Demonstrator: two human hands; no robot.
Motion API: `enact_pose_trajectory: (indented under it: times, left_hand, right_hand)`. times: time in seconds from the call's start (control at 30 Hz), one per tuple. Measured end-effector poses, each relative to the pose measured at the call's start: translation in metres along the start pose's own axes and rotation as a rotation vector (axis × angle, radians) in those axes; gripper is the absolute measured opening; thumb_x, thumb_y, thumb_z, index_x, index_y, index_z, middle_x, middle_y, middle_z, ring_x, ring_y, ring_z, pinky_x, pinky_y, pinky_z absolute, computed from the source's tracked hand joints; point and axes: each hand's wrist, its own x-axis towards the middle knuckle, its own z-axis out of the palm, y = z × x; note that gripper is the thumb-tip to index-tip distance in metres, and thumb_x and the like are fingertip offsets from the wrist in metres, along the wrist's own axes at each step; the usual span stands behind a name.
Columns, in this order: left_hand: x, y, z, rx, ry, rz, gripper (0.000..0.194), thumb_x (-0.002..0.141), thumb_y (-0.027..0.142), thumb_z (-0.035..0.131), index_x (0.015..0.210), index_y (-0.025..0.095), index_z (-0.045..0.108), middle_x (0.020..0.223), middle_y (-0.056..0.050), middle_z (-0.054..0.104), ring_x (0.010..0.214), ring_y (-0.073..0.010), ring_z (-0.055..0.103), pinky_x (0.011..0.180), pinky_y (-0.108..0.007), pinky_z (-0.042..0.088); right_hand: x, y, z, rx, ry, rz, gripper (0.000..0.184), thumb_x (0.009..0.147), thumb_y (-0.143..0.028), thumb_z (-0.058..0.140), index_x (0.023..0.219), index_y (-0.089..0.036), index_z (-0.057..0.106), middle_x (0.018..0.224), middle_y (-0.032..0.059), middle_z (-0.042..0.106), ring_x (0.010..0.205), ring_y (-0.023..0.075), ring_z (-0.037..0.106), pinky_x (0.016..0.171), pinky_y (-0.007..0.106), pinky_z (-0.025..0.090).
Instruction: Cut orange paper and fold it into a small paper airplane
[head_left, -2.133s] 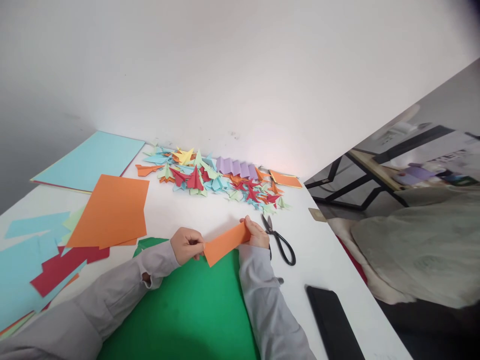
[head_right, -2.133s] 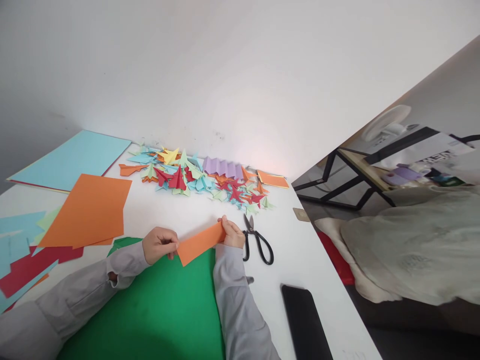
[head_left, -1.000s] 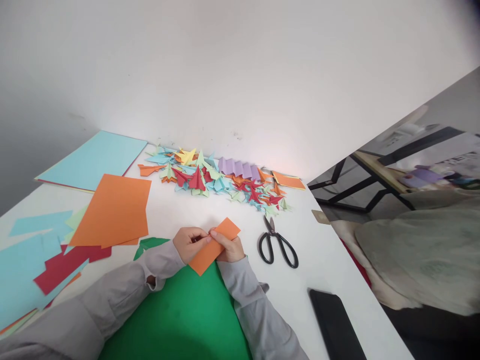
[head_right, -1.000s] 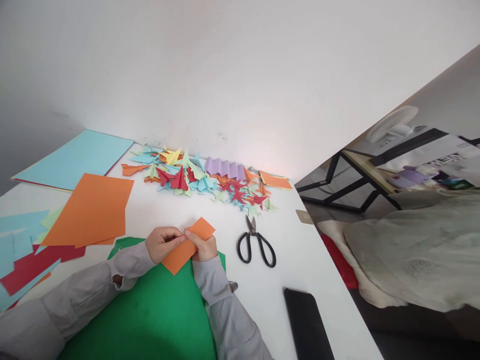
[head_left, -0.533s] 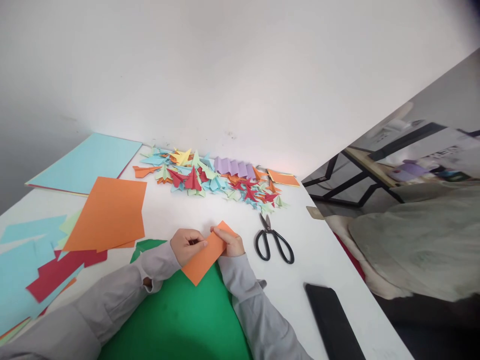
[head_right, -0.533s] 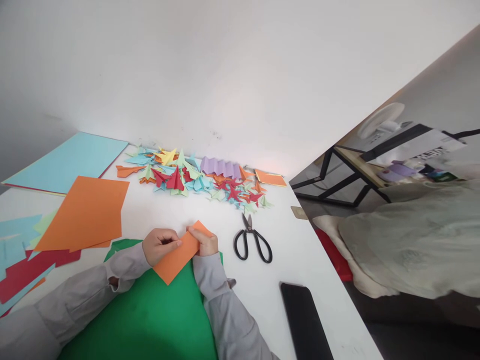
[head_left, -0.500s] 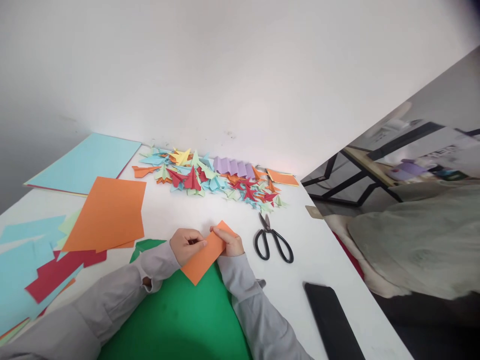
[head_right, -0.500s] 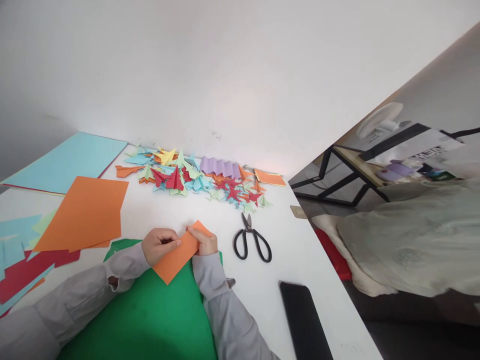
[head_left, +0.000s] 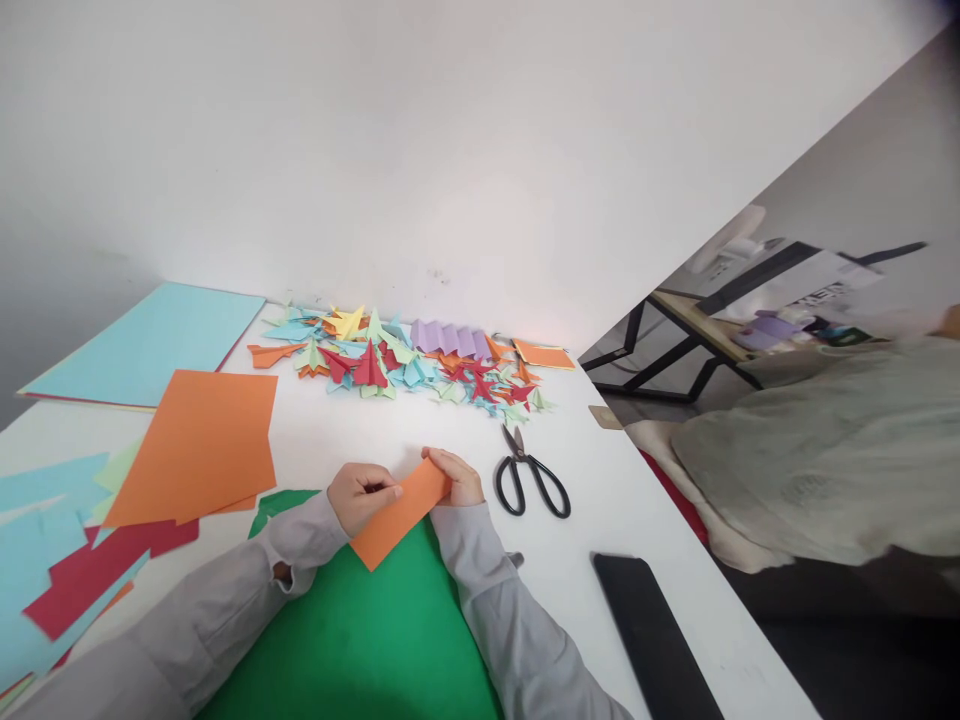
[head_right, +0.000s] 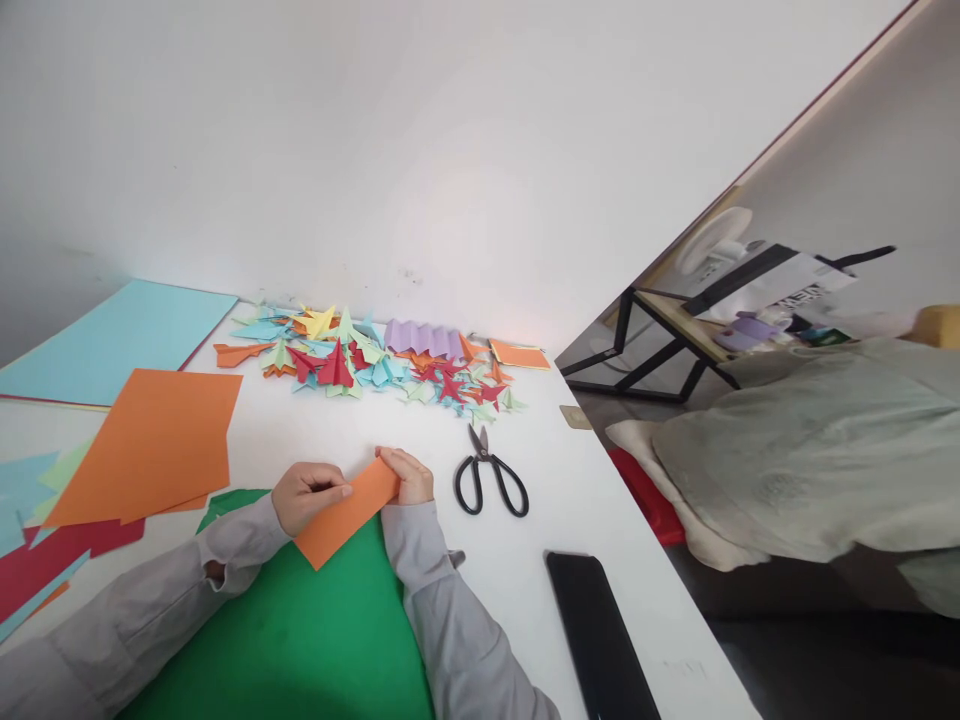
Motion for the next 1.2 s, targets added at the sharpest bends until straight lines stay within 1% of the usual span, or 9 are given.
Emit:
enact_pose_trajectory:
  times: [0.1, 0.2, 0.3, 0.37, 0.53, 0.67, 0.93, 1.03, 1.2]
  left_hand:
    - [-0.001, 0.000, -0.001, -0.009, 0.009, -0.008, 0.028, 0.065, 0.035, 0.057, 0.047, 0.013, 0.057, 0.044, 0.001, 0.047, 0.045, -0.0084, 0.039, 0.045, -0.020, 0.028]
    - [-0.001, 0.001, -0.001, -0.043, 0.042, -0.042, 0.028, 0.063, 0.035, 0.058, 0.046, 0.013, 0.056, 0.042, 0.002, 0.046, 0.043, -0.0073, 0.037, 0.043, -0.020, 0.027]
    - [0.000, 0.003, -0.001, -0.104, 0.125, -0.086, 0.028, 0.063, 0.038, 0.059, 0.051, 0.013, 0.059, 0.044, 0.002, 0.049, 0.044, -0.0075, 0.038, 0.044, -0.020, 0.029]
    - [0.001, 0.005, -0.001, -0.123, 0.182, -0.095, 0.029, 0.063, 0.040, 0.060, 0.055, 0.013, 0.062, 0.047, 0.001, 0.053, 0.046, -0.0086, 0.042, 0.045, -0.020, 0.032]
    - [0.003, 0.006, -0.004, -0.170, 0.302, -0.088, 0.029, 0.060, 0.042, 0.063, 0.058, 0.013, 0.065, 0.053, 0.000, 0.061, 0.051, -0.0107, 0.049, 0.049, -0.021, 0.039]
    - [0.004, 0.001, -0.004, -0.236, 0.323, -0.104, 0.029, 0.059, 0.042, 0.065, 0.063, 0.013, 0.066, 0.058, -0.002, 0.065, 0.053, -0.0119, 0.053, 0.052, -0.023, 0.043]
    - [0.005, -0.001, -0.003, -0.357, 0.246, -0.103, 0.033, 0.056, 0.043, 0.069, 0.066, 0.012, 0.065, 0.061, -0.002, 0.064, 0.056, -0.0129, 0.056, 0.053, -0.023, 0.045]
    - [0.007, -0.007, -0.007, -0.418, 0.299, -0.179, 0.039, 0.060, 0.048, 0.066, 0.073, 0.011, 0.064, 0.057, 0.001, 0.059, 0.049, -0.0107, 0.052, 0.046, -0.022, 0.043]
    - [0.011, -0.017, -0.012, -0.555, 0.299, -0.249, 0.043, 0.057, 0.048, 0.068, 0.079, 0.011, 0.063, 0.057, 0.000, 0.058, 0.051, -0.0134, 0.055, 0.049, -0.026, 0.046]
  right_hand:
    - [0.008, -0.005, -0.003, 0.228, 0.070, 0.127, 0.006, 0.049, -0.019, 0.072, 0.053, -0.017, 0.068, 0.055, 0.0010, 0.065, 0.053, 0.0120, 0.054, 0.050, 0.024, 0.044]
    - [0.015, -0.010, -0.005, 0.349, 0.113, 0.111, 0.005, 0.049, -0.015, 0.070, 0.049, -0.018, 0.065, 0.050, -0.0004, 0.062, 0.048, 0.0097, 0.052, 0.048, 0.023, 0.044]
    - [0.014, -0.008, -0.001, 0.367, 0.071, 0.134, 0.008, 0.049, -0.019, 0.071, 0.052, -0.016, 0.065, 0.052, 0.0016, 0.064, 0.051, 0.0120, 0.056, 0.048, 0.024, 0.046]
    - [0.010, -0.005, 0.003, 0.325, -0.050, 0.196, 0.016, 0.049, -0.023, 0.074, 0.060, -0.016, 0.066, 0.055, 0.0015, 0.065, 0.050, 0.0131, 0.056, 0.046, 0.025, 0.045]
    - [-0.001, -0.003, 0.009, 0.272, -0.176, 0.196, 0.035, 0.045, -0.035, 0.079, 0.073, -0.020, 0.064, 0.064, -0.0010, 0.067, 0.055, 0.0126, 0.059, 0.047, 0.022, 0.046]
    - [-0.004, 0.000, 0.010, 0.172, -0.267, 0.167, 0.033, 0.043, -0.035, 0.081, 0.062, -0.017, 0.061, 0.056, -0.0017, 0.064, 0.048, 0.0107, 0.057, 0.045, 0.021, 0.045]
    - [-0.008, 0.009, 0.011, -0.096, -0.286, 0.031, 0.031, 0.044, -0.037, 0.078, 0.049, -0.016, 0.057, 0.037, -0.0043, 0.053, 0.032, 0.0071, 0.044, 0.036, 0.019, 0.034]
    - [-0.012, 0.012, 0.011, -0.259, -0.372, -0.044, 0.028, 0.052, -0.039, 0.074, 0.053, -0.016, 0.058, 0.038, -0.0046, 0.054, 0.031, 0.0067, 0.042, 0.034, 0.019, 0.030]
    - [-0.014, 0.015, 0.014, -0.306, -0.355, -0.105, 0.031, 0.054, -0.044, 0.071, 0.055, -0.016, 0.057, 0.035, -0.0063, 0.050, 0.029, 0.0062, 0.037, 0.032, 0.019, 0.026]
